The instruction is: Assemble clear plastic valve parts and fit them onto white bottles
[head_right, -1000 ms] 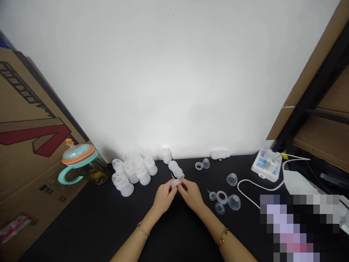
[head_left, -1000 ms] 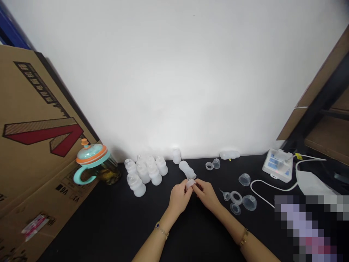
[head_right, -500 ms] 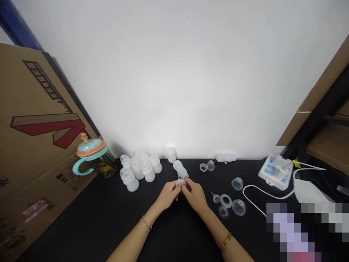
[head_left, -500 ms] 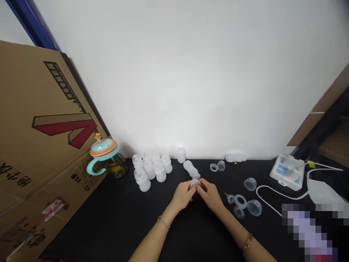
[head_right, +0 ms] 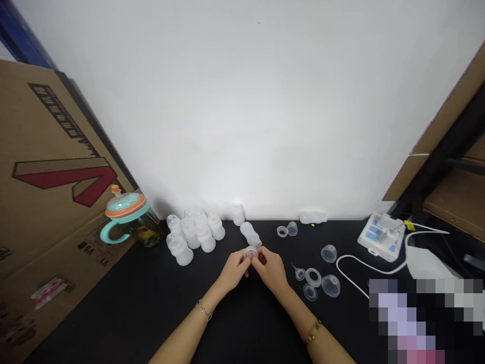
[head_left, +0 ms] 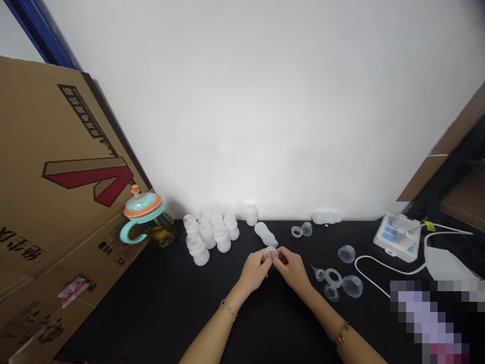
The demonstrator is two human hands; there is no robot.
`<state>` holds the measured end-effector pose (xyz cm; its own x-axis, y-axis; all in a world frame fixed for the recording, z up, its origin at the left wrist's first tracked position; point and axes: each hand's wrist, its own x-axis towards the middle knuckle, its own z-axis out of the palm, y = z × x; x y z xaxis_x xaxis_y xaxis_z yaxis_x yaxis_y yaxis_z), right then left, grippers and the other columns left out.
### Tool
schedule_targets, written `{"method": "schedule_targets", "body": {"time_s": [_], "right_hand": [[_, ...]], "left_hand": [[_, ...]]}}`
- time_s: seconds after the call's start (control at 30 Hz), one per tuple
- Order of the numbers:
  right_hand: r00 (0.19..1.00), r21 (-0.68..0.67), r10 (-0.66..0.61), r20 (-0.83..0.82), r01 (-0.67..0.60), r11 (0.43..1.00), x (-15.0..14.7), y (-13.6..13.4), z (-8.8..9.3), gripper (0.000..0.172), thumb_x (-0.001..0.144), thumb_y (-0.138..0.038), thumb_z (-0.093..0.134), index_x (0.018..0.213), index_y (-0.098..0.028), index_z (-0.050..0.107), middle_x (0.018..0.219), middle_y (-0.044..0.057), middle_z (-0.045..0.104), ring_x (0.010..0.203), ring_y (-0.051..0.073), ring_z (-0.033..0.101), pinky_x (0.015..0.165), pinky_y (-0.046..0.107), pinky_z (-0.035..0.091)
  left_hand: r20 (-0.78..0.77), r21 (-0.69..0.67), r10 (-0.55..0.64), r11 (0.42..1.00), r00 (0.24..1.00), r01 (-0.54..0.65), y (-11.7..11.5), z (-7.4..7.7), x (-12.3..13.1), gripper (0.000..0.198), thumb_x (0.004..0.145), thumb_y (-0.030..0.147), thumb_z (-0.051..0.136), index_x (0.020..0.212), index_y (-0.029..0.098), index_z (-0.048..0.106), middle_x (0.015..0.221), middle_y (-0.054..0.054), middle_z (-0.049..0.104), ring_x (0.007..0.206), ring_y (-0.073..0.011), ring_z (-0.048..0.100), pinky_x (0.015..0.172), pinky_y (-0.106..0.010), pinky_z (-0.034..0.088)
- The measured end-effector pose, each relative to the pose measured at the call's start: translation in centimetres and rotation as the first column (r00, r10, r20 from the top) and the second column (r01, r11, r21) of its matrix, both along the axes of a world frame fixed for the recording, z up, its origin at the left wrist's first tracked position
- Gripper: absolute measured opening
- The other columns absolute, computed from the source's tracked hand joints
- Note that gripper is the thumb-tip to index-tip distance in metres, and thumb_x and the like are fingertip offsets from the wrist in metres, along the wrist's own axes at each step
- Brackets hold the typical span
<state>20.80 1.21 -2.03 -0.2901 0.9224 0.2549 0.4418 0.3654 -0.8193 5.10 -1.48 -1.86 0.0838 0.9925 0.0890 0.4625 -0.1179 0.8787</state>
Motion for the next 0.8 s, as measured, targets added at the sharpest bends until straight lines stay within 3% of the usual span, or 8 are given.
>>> {"method": "schedule_targets", "body": {"time_s": [0.4,0.8], "right_hand": [[0.993,-0.052,0.113,0.03,-0.112,0.992,-0.1,-0.18,-0.2,0.02,0.09,-0.032,0.049,0.075,-0.022,0.058,0.06,-0.003,0.056,0.055,0.015,0.053,0.054,0.023,0.036],[0.979,-0.138,0.152,-0.133,-0.171,0.976,-0.13,0.13,-0.43,0.022,0.093,-0.031,0.046,0.073,-0.022,0.052,0.059,-0.004,0.057,0.052,0.013,0.055,0.054,0.023,0.039]], "left_hand": [[-0.04,0.03,0.011,1.0,0.999,-0.01,-0.1,0.17,-0.03,0.022,0.089,0.025,0.042,0.076,0.019,0.059,0.058,0.004,0.055,0.051,-0.0122,0.056,0.056,-0.024,0.038],[-0.044,0.006,0.019,1.0,0.999,-0.019,-0.28,0.36,0.25,0.027,0.093,0.03,0.043,0.081,0.019,0.064,0.062,0.003,0.061,0.051,-0.0126,0.056,0.056,-0.024,0.038]]}}
